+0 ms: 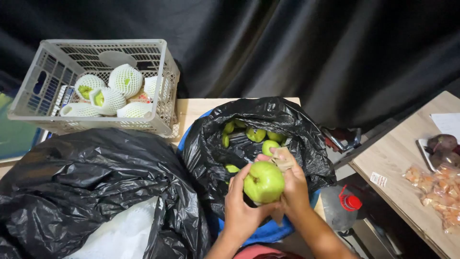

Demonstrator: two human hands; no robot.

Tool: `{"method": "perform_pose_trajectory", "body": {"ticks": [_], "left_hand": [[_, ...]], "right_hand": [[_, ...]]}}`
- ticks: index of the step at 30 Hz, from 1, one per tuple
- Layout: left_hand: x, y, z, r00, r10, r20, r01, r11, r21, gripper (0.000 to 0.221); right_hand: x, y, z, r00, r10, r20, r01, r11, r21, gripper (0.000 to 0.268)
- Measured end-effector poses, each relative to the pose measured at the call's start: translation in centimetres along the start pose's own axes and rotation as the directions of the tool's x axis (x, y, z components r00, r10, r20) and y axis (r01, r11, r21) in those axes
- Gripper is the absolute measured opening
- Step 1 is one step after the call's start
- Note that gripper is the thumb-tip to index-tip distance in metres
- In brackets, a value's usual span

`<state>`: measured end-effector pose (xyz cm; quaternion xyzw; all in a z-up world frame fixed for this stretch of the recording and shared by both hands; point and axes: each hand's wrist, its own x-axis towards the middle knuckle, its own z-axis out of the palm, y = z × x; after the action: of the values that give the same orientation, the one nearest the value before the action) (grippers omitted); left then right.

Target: Wrapping green fruits in protective foam nets, trimming the excess net with scissors, and placing them into a plastic crate.

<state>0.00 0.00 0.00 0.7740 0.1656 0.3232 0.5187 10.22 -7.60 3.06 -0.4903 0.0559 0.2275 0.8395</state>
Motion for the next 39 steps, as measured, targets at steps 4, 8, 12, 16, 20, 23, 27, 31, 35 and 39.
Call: {"method": "perform_pose_trajectory", "body": {"ticks": [4, 8, 12, 16, 20, 23, 27, 31, 35, 39], "left_hand": [[0.2, -0.2, -0.8, 0.999, 0.012, 0.051, -0.004, 0.989, -0.149, 0.096], [0.7, 0.4, -1.4, 0.997, 0.076, -0.019, -0.077, 0.992, -0.101, 0.089], [0.9, -0.1, -1.3, 0.999, 0.044, -0.012, -0.043, 0.997, 0.066, 0.1], [1.1, 1.4, -0.8, 0.957, 0.29, -0.003, -0.281, 0.932, 0.229, 0.04], [-0.1, -1.0, -0.9, 0.918, 0.393, 0.051, -0.396, 0.906, 0.149, 0.07], [-0.2, -0.8, -1.1, 0.91, 0.388, 0.147, -0.406, 0.905, 0.129, 0.069], [0.1, 0.7, -1.9, 0.832, 0.469, 0.297, -0.485, 0.874, -0.024, 0.064], [0.5, 0.9, -1.6, 0.807, 0.49, 0.33, -0.439, 0.871, -0.22, 0.059], [0.3, -1.6, -1.0, 0.918, 0.336, 0.211, -0.295, 0.934, -0.201, 0.083], [1.4, -1.1, -1.2, 0.948, 0.24, 0.208, -0.24, 0.97, -0.024, 0.093]], "right_hand": [[3.3, 0.8, -1.7, 0.998, 0.008, -0.058, -0.011, 0.998, -0.062, 0.041], [2.0, -2.3, -0.8, 0.998, 0.045, 0.052, -0.052, 0.988, 0.142, 0.056], [-0.6, -2.4, -1.0, 0.758, -0.37, 0.537, 0.547, 0.809, -0.215, 0.066], [-1.5, -0.1, -0.7, 0.515, -0.382, 0.768, 0.852, 0.132, -0.506, 0.045], [1.3, -0.5, -1.1, 0.722, -0.361, 0.59, 0.691, 0.322, -0.648, 0.039], [3.5, -1.0, -1.6, 0.794, -0.223, 0.566, 0.602, 0.417, -0.681, 0.037], [8.2, -0.1, -3.2, 0.778, 0.004, 0.628, 0.53, 0.531, -0.661, 0.032], [7.5, 0.6, -3.3, 0.919, 0.346, 0.19, -0.184, 0.801, -0.57, 0.048], [9.7, 2.4, -6.7, 0.59, 0.697, 0.408, -0.752, 0.659, -0.038, 0.058], [6.7, 1.1, -3.0, 0.946, 0.315, 0.069, -0.323, 0.925, 0.203, 0.034]]}}
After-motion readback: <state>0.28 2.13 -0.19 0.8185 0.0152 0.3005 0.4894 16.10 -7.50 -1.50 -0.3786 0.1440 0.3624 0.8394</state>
